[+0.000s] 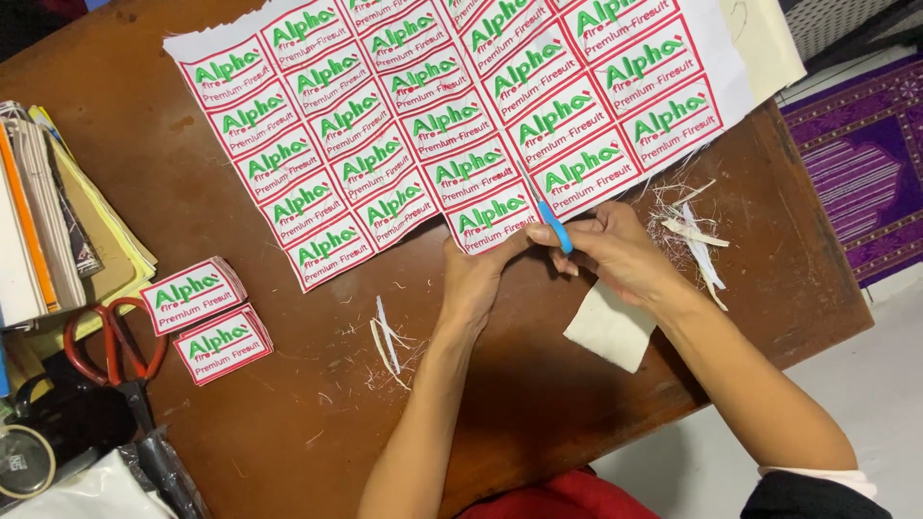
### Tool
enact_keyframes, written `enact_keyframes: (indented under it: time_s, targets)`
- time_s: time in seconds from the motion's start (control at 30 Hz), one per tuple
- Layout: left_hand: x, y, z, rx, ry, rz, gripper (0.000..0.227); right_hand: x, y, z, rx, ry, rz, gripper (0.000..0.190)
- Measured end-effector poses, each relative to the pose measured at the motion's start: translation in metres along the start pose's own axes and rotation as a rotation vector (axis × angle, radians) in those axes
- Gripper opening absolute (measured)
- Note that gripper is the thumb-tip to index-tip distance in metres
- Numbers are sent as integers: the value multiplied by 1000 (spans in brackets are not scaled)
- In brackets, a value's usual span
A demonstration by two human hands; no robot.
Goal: Trimming and separating individual labels from a printed sheet using scissors
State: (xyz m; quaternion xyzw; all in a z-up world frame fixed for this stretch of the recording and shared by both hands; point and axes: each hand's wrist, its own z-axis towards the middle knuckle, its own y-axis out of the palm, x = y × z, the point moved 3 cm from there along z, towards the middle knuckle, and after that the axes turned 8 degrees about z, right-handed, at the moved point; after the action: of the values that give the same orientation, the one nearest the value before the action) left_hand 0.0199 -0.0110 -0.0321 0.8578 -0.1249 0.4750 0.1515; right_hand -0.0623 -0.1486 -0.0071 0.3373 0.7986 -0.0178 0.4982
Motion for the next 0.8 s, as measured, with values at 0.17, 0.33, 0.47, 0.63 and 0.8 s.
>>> enact_keyframes:
  time_s: [0.17,0.33,0.47,0.63,0.8]
  targets:
    - [20,0,-9,2,-26,-53,46,4,-21,-15,-67,59,-80,42]
    - [25,-1,-12,-18,-61,-45,46,1,-41,-43,-98,27,-231,39]
    - [26,-2,-13,12,-73,-105,43,4,-49,-59,-110,-27,-259,38]
    - [16,0,-10,-38,-79,-286,43,11,-57,-76,-49,-153,-228,38]
    - [31,-2,-24,-18,-22,-311,39,19,-54,-82,-2,-222,-215,39]
